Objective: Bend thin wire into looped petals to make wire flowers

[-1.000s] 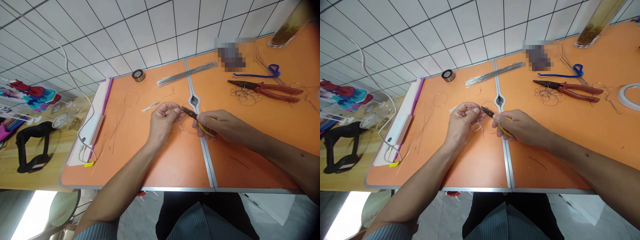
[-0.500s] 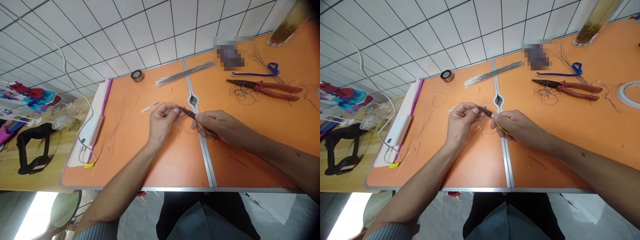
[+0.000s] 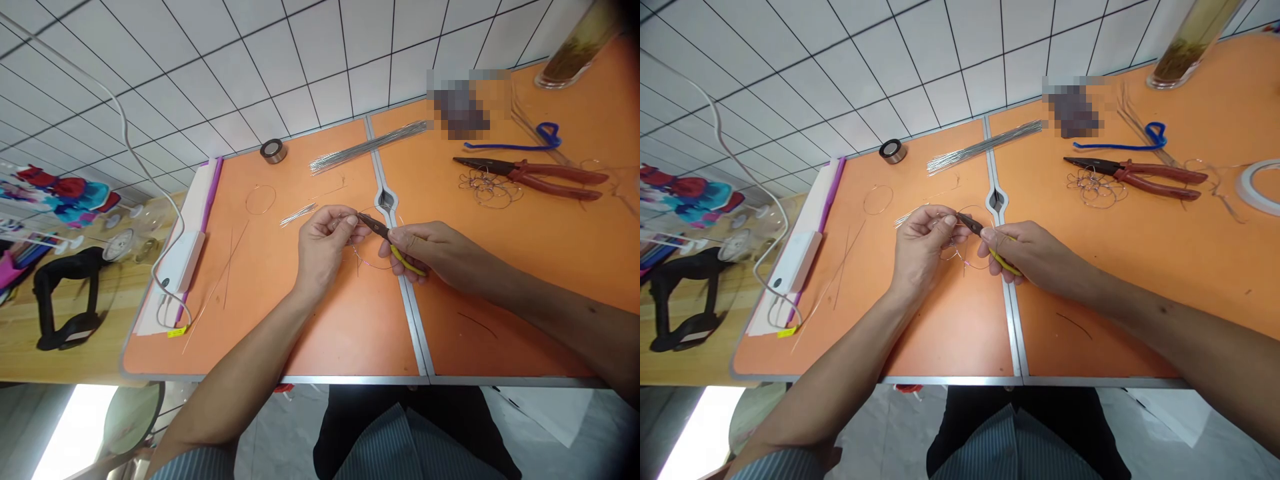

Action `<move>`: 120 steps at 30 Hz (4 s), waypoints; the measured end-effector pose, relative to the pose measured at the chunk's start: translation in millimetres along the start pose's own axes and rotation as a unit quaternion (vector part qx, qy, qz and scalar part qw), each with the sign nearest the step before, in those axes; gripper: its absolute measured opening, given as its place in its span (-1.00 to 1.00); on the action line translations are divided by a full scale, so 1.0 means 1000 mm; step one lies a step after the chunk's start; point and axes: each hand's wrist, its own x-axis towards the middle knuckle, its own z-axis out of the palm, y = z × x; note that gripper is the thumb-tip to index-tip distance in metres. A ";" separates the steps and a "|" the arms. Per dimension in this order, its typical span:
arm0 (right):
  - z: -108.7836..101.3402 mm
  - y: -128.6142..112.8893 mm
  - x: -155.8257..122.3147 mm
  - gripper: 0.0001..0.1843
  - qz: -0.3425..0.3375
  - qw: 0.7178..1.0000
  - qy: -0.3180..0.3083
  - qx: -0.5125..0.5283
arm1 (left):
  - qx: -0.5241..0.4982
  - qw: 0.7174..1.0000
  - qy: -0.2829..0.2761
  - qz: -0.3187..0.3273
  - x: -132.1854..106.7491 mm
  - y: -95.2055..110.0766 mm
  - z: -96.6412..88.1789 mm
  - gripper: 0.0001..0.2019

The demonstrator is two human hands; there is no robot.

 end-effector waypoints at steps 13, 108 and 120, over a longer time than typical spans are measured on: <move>-0.003 -0.005 -0.003 -0.51 -0.008 0.999 0.027 -0.041 | 0.039 0.998 -0.040 0.004 -0.001 0.011 -0.004 -0.70; -0.011 -0.001 -0.003 -0.61 -0.267 0.603 0.176 -0.731 | 0.029 0.991 -0.055 -0.118 0.002 0.026 -0.007 -0.84; -0.012 0.004 0.000 -0.59 -0.310 0.557 0.179 -0.749 | 0.058 0.988 -0.052 -0.131 0.002 0.029 -0.008 -0.90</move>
